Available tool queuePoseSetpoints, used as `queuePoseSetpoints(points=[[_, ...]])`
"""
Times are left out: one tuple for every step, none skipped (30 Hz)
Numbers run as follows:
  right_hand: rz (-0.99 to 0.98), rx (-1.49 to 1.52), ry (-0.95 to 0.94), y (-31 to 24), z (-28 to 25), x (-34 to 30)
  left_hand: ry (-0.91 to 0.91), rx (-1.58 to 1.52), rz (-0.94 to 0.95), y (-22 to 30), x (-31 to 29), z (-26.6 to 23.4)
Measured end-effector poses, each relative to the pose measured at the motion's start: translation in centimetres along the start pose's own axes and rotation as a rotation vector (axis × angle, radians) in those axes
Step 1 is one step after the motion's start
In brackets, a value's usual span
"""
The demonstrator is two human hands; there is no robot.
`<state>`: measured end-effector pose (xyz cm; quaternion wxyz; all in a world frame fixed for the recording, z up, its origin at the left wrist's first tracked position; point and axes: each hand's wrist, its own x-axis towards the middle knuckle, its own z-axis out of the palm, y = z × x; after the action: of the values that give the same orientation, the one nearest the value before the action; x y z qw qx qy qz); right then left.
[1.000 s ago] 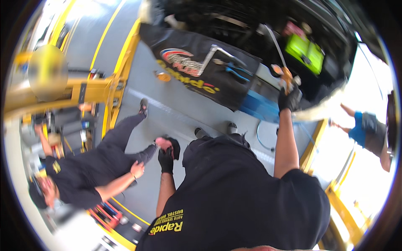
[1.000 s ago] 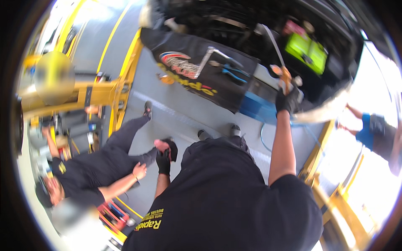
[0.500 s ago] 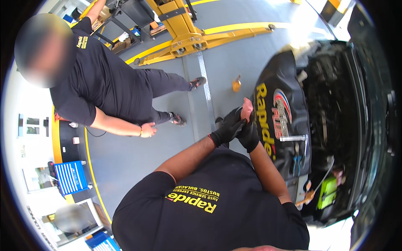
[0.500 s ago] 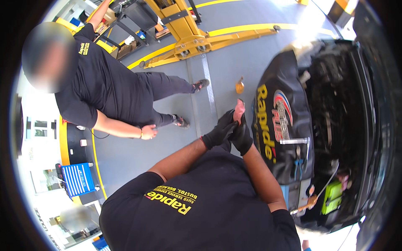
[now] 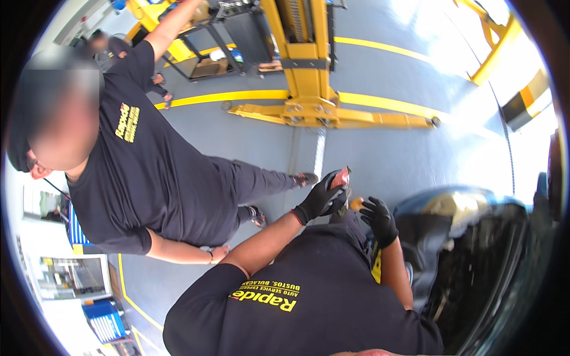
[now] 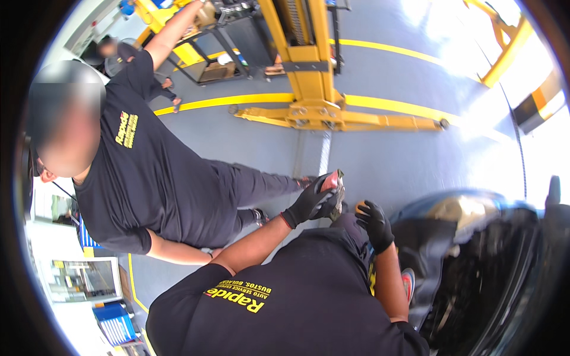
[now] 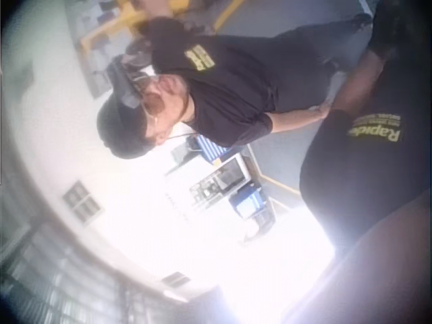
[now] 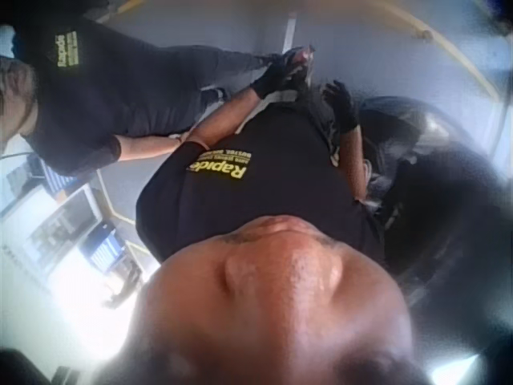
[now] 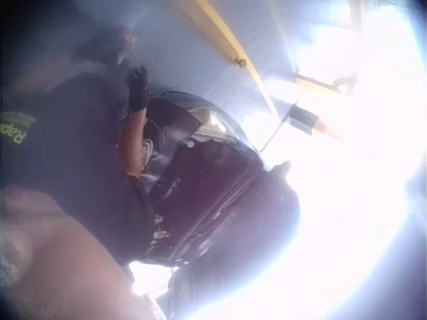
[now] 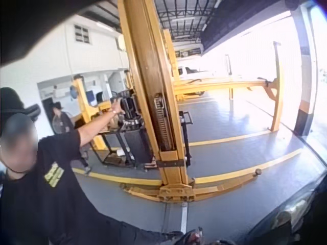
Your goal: The person cleans the engine bay with a cloth and a flexible inspection tool, then removes a large black plastic air intake assembly from the engine compartment, wipes it on a workbench, and reinstalls it into the engine bay.
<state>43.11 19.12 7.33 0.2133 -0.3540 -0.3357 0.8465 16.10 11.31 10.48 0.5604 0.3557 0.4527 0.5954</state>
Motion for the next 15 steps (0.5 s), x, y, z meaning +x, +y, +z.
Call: queuePoseSetpoints(points=[[0.061, 0.087, -0.032, -1.2, 0.1, 3.1, 0.02, 0.011, 0.006, 1.0, 2.1, -2.3], [0.116, 0.169, -0.05, -2.9, 0.0, 6.9, 0.068, 0.054, 0.036, 4.4, 4.4, -2.7], [0.108, 0.174, -0.132, -5.1, 2.0, 10.8, 0.064, -0.067, 0.01, 5.8, 6.5, -4.6], [0.103, 0.18, -0.217, -6.6, 4.6, 14.7, 0.06, -0.188, -0.01, 7.2, 8.7, -6.7], [0.107, 0.181, -0.297, -8.2, 6.8, 18.2, 0.055, -0.32, -0.024, 8.2, 10.6, -8.3], [0.129, 0.267, -0.429, -8.9, 7.3, 22.5, 0.106, -0.344, -0.011, 9.0, 12.6, -9.3], [0.226, 0.475, -0.474, -10.5, 10.4, 26.0, 0.161, -0.364, 0.0, 9.6, 14.5, -10.3], [0.258, 0.478, -0.496, -12.5, 13.6, 29.6, 0.209, -0.064, 0.118, 9.6, 16.2, -11.5], [0.277, 0.488, -0.507, -14.4, 15.9, 32.8, 0.248, 0.242, 0.208, 10.6, 18.5, -12.9], [0.202, 0.329, -0.607, -14.1, 15.0, 37.7, 0.295, 0.46, 0.155, 13.7, 21.0, -12.2], [0.132, 0.172, -0.733, -13.2, 15.2, 42.8, 0.383, 0.629, 0.115, 14.1, 22.5, -13.3], [0.284, 0.278, -0.678, -13.6, 17.3, 43.3, 0.521, 0.896, 0.122, 15.7, 23.1, -14.1], [0.433, 0.378, -0.61, -13.8, 19.3, 43.4, 0.649, 1.165, 0.111, 17.2, 23.5, -14.7], [0.615, 0.384, -0.648, -20.5, 27.9, 38.3, 0.833, 1.389, 0.069, 17.8, 22.4, -16.0], [0.579, 0.396, -0.711, -21.2, 28.0, 41.1, 0.941, 1.392, 0.102, 19.8, 23.7, -16.5]])
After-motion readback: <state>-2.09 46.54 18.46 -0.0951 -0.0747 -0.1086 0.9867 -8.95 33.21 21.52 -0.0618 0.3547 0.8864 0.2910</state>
